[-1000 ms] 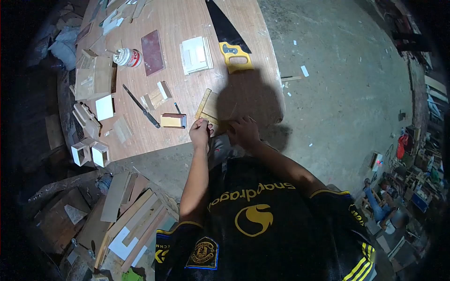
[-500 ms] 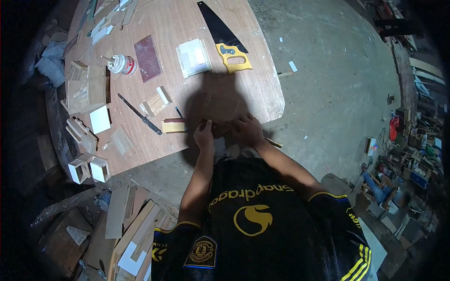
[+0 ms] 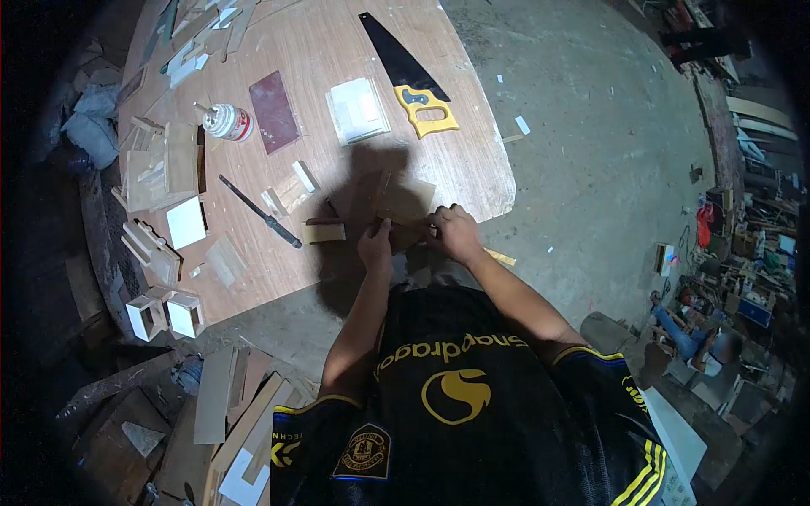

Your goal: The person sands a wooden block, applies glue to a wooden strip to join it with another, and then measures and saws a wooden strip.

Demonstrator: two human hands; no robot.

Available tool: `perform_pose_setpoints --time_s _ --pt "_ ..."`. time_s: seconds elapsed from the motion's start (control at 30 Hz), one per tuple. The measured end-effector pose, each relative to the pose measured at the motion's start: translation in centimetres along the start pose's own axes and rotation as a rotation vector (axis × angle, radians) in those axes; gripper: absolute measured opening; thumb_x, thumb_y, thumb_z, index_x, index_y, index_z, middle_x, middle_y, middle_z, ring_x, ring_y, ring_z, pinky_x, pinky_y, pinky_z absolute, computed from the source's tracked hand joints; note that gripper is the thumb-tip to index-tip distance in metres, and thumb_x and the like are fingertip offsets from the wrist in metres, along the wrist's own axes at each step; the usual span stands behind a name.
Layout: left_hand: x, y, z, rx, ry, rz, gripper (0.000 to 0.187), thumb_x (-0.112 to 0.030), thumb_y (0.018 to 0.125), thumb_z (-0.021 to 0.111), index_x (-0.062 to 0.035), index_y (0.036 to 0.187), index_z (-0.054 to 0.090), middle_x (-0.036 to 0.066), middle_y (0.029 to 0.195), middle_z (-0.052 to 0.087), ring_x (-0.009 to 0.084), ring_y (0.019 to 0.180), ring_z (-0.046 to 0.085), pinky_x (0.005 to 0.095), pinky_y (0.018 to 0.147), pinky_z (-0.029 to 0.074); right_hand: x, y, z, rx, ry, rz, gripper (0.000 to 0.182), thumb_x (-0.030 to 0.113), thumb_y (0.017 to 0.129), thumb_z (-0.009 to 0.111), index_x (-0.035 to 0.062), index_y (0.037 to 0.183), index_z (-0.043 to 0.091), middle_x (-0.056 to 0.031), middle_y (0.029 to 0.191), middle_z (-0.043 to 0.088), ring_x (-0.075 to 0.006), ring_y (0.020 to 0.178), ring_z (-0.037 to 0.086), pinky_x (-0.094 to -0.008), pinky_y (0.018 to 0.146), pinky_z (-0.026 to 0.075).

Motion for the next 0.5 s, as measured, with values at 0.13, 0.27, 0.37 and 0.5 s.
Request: perform_pose_setpoints --time_s 0.13,0.27,0.37,0.5 --pt "-1.0 -0.8 -0.6 0.029 0.218 -0.072 0.035 -0.03 0.086 0.07 0.0037 0.096 0.067 0.011 0.091 0.068 0.0208 0.084 0.062 0.035 0.078 0.048 -0.2 -0.5 0.6 0.028 -0.029 -0.002 0.027 0.027 0.073 0.072 0.0146 0.097 0.071 -0.0039 0.089 0.066 -0.0251 0.081 0.058 -0.0369 0.074 0.05" --pt "0.1 -2.3 -0.9 -0.072 0.167 -0.033 0.036 -0.033 0.088 0.069 0.0013 0.097 0.064 0.011 0.089 0.065 0.0211 0.082 0.061 0.0381 0.073 0.047 -0.1 -1.0 -0.7 0.05 -0.067 -0.021 0.028 0.027 0.073 0.072 0.0152 0.098 0.071 -0.0041 0.09 0.067 -0.0253 0.082 0.057 -0.0365 0.076 0.049" --pt "-1.3 -3.9 -2.1 -0.093 0.206 0.246 0.034 -0.033 0.089 0.067 -0.0009 0.1 0.062 0.011 0.09 0.064 0.0225 0.085 0.061 0.039 0.076 0.047 0.2 -1.4 -2.7 -0.049 -0.053 -0.061 0.025 0.022 0.071 0.071 0.0142 0.095 0.071 -0.0027 0.083 0.064 -0.0236 0.081 0.054 -0.0347 0.074 0.048" --pt "-9.0 -8.3 -1.5 0.187 0.587 1.1 0.026 -0.024 0.086 0.067 -0.0042 0.103 0.061 0.01 0.099 0.062 0.0267 0.102 0.057 0.0415 0.092 0.042 0.9 -2.0 -6.3 -0.092 -0.01 -0.041 0.026 0.019 0.069 0.072 0.0145 0.094 0.071 -0.0021 0.084 0.063 -0.0238 0.083 0.054 -0.0349 0.076 0.047"
Point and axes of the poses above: each hand's wrist, its own y-axis towards the middle knuckle, its own z-axis out of the palm, x = y × z, the point moved 3 cm from there along y, towards the middle knuckle
